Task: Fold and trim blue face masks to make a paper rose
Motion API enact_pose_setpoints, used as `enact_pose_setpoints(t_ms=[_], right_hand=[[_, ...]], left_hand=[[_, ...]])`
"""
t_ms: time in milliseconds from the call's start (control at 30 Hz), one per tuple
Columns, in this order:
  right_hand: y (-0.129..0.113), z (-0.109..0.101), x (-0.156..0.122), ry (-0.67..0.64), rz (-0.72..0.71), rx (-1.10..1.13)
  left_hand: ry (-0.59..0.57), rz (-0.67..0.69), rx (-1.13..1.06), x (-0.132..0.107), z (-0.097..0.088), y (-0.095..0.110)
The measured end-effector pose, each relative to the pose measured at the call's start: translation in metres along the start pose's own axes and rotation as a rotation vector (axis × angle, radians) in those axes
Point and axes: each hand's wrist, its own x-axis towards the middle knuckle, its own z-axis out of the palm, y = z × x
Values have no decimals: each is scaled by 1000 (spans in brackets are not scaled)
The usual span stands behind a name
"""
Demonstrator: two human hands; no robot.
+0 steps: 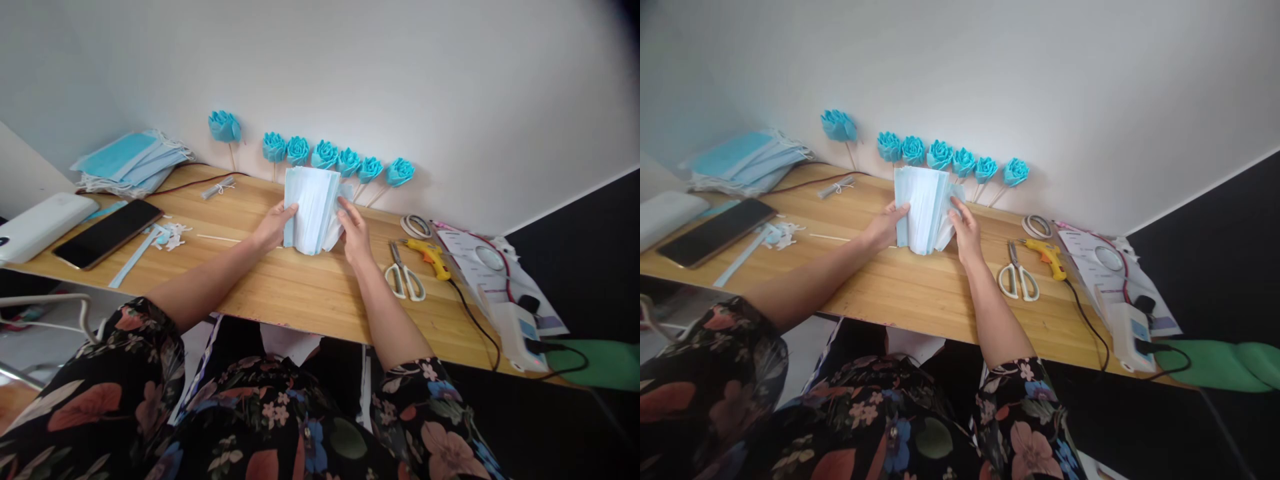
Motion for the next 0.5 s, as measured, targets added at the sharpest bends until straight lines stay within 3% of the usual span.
enact_pose_setpoints(t_ms=[267, 500], right_hand=[[-7, -9, 7, 84, -149, 26], [-4, -10, 12, 234, -146, 20]], left_hand=[[-133, -70, 128, -4, 2, 0], [-187, -114, 90, -12, 10, 5]])
